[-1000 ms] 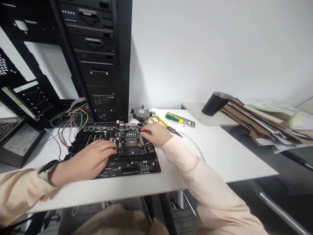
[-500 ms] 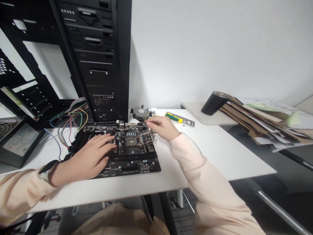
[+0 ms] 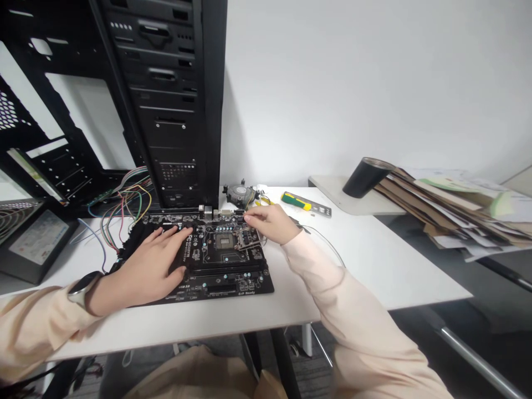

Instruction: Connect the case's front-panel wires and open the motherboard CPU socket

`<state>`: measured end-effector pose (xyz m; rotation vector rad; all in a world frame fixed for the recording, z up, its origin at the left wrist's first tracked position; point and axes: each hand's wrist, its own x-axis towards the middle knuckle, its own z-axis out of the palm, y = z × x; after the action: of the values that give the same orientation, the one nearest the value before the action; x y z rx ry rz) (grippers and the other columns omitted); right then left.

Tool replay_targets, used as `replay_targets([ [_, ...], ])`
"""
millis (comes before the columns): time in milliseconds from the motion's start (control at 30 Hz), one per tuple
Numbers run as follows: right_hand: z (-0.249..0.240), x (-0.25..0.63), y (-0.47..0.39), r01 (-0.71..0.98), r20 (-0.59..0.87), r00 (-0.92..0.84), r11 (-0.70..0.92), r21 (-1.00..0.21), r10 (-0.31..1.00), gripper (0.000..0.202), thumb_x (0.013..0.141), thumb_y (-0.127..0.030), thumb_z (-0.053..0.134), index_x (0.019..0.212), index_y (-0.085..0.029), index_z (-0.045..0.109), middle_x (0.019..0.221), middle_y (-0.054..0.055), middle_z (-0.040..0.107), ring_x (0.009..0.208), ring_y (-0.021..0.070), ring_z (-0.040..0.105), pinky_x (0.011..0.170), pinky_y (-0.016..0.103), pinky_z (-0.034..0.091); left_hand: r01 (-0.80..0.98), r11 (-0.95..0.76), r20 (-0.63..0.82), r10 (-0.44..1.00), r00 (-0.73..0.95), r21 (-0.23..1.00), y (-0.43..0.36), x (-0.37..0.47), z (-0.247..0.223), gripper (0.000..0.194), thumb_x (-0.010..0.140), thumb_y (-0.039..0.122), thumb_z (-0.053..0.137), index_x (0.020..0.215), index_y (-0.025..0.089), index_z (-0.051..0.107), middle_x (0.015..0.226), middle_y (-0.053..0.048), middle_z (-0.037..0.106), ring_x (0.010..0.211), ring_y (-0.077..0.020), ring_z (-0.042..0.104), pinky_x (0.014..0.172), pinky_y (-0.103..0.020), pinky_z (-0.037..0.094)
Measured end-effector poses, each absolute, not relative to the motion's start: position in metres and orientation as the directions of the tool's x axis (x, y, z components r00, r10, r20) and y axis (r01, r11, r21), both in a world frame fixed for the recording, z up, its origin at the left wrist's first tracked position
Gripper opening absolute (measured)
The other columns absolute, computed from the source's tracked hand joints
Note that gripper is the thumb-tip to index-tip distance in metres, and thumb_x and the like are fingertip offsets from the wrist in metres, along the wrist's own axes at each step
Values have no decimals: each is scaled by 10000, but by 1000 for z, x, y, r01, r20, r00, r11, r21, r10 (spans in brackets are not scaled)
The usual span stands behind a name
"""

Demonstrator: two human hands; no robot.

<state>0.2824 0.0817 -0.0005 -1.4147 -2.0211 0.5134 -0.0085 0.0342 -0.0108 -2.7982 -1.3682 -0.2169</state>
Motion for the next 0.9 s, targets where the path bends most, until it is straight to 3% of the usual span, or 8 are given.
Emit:
replay_targets([
  [300, 2, 280, 80, 713, 256, -261, 365, -599, 931, 302, 785, -359, 545, 886, -143, 730, 702, 49, 707, 566, 121, 578, 585, 286, 471, 780, -625, 97, 778, 621, 25, 35, -8, -10, 668, 843, 267, 411, 1444, 9, 273, 1449, -207, 426, 1357, -374, 362, 1134, -540, 276],
  [900, -3, 282, 84, 736, 303, -326, 442, -513, 895, 260, 801, -348, 565, 896, -183, 742, 775, 56, 738, 657, 159, 646, 671, 324, 527, 756, -652, 138, 756, 640, 68, 35, -9, -11, 567, 896, 237, 338, 1424, 33, 315, 1422, -193, 466, 1337, -375, 395, 1092, -567, 328],
])
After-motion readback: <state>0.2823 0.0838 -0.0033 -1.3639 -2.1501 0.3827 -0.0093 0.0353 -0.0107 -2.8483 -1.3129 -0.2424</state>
